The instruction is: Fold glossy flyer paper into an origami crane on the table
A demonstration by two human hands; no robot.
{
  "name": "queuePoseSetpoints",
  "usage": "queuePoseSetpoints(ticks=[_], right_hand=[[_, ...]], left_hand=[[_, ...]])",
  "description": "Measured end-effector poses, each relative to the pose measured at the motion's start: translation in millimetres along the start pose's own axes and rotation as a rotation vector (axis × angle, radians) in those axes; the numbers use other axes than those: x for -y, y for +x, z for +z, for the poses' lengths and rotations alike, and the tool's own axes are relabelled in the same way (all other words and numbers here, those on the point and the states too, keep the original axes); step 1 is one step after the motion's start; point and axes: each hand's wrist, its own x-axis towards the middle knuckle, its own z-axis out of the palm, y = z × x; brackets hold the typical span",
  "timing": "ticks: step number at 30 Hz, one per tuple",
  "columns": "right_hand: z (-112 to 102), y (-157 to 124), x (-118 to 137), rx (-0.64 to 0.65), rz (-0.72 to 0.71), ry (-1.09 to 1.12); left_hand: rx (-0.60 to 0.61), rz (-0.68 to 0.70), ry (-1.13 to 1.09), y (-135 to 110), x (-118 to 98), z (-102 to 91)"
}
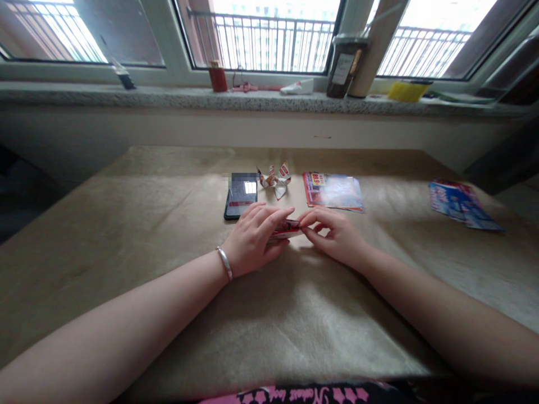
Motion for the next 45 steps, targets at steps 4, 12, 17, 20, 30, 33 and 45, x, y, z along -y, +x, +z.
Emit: queuePoseSetpoints(ticks=[4,12,17,20,30,33,45], right_hand=[[0.4,0.2,3.7,-0.006,-0.009,-0.02],[2.2,0.2,4.1,-0.025,-0.14,-0.035],[1.8,-1.1,3.1,0.011,-0.228,-0.071],[2.8,-1.9,2.4,-0.014,-0.268,-0.119],[7.5,-1.2,3.2,-0.161,-0.283,-0.243],[8.0,-1.8,4.3,-0.164,-0.285,-0.278],[4.2,2.6,4.2,-0.171,-0.328,-0.227]], left_hand=[[-0.026,-0.03,-0.069,1.7,-0.5,-1.7],[-0.058,-0.019,-0.194,6.6,-1.6,-0.8],[-0.095,0.001,-0.304,7.2,-1.1,0.6],[-0.116,0.006,-0.362,7.2,-1.0,2.6],[-0.161,-0.007,-0.307,7.0,-0.4,2.9],[-0.205,0.0,-0.24,7.8,-1.1,1.3],[-0.305,0.052,-0.319,9.9,-5.6,-3.5]])
